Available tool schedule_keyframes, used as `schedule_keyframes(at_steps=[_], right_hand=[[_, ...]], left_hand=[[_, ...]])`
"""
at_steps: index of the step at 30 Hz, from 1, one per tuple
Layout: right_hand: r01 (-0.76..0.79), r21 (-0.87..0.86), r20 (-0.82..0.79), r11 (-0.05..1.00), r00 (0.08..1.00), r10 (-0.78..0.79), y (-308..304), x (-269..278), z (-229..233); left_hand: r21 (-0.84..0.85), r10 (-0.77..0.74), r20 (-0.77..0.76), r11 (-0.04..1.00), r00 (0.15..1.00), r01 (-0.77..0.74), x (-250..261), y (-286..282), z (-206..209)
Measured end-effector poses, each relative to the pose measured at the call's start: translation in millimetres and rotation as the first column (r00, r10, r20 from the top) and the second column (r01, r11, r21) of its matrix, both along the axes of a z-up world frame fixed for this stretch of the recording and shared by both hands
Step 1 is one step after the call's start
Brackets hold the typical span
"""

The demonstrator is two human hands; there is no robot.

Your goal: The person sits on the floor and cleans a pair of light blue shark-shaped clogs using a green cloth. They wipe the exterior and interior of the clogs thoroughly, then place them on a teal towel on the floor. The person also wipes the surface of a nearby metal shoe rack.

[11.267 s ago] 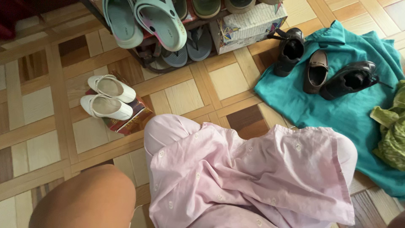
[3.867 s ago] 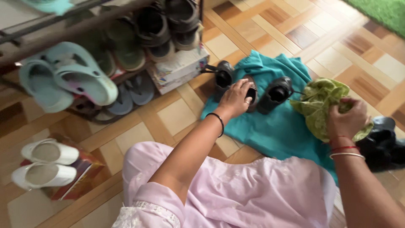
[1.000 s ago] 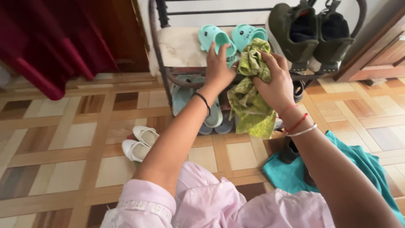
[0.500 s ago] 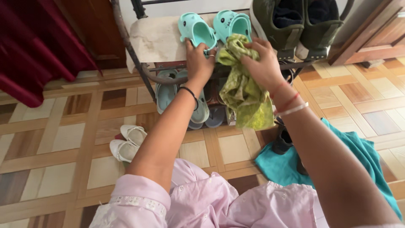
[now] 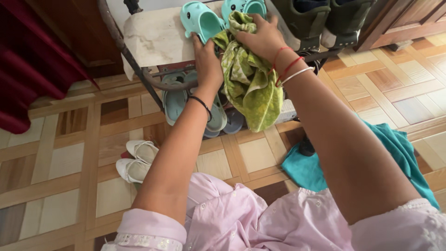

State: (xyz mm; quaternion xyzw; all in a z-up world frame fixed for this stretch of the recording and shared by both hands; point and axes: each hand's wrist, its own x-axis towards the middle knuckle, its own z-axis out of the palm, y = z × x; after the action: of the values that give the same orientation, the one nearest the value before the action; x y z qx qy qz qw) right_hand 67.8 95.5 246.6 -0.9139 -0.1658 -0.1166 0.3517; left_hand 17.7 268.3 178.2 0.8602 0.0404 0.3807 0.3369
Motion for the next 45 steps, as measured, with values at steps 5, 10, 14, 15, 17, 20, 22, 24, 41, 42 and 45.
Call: schedule_keyframes(at_steps=[5,10,14,15,17,20,22,24,41,42,45], right_hand=[[-0.053,0.147,0.015,0.988,0.999,0.051,-3.4,9.6,-7.8],[-0.106,0.368,-0.103,0.924,0.983,0.153,-11.8,13.8,-10.5],[-0.155,0.450,-0.072,0.880,0.975,0.209,-15.5,11.3,-16.3],[-0.147,0.438,-0.053,0.887,0.981,0.189,-16.0,10.8,-16.5],[-0.146,0.378,0.035,0.914,0.989,0.143,-18.6,7.4,-14.5],[-0.121,0.284,0.096,0.951,0.991,0.097,-21.6,-4.1,-2.6],[-0.065,0.286,-0.070,0.956,0.994,0.088,-27.2,-14.0,11.2],[-0.118,0.314,-0.213,0.942,0.958,0.191,-31.4,-21.7,23.7],[-0.253,0.398,-0.241,0.882,0.898,0.367,5.3,5.5,-9.0],[-0.248,0.354,-0.230,0.902,0.911,0.341,5.8,6.8,-10.2],[-0.262,0.236,-0.156,0.936,0.940,0.303,4.1,9.9,-10.7]], left_hand=[[-0.151,-0.062,-0.046,0.987,0.997,0.054,-3.5,-1.6,6.7],[-0.091,-0.070,0.155,0.992,0.985,0.085,5.8,5.2,-9.4],[-0.080,-0.059,0.283,0.993,0.957,0.085,15.0,10.2,-19.5],[-0.108,-0.071,0.285,0.989,0.956,0.106,15.3,11.6,-19.2],[-0.164,-0.095,0.288,0.976,0.953,0.146,13.9,13.0,-17.2],[-0.081,-0.100,0.335,0.988,0.937,0.134,7.6,11.7,-17.0],[-0.107,-0.111,0.295,0.983,0.949,0.149,6.0,11.3,-17.4],[-0.094,-0.105,0.271,0.986,0.957,0.135,6.1,10.6,-19.1],[0.077,-0.074,0.098,0.995,0.992,0.066,-2.9,14.8,-9.4],[0.069,-0.071,0.063,0.995,0.995,0.066,-3.2,15.3,-9.2],[0.048,-0.073,0.012,0.996,0.997,0.072,-10.7,11.5,-4.1]])
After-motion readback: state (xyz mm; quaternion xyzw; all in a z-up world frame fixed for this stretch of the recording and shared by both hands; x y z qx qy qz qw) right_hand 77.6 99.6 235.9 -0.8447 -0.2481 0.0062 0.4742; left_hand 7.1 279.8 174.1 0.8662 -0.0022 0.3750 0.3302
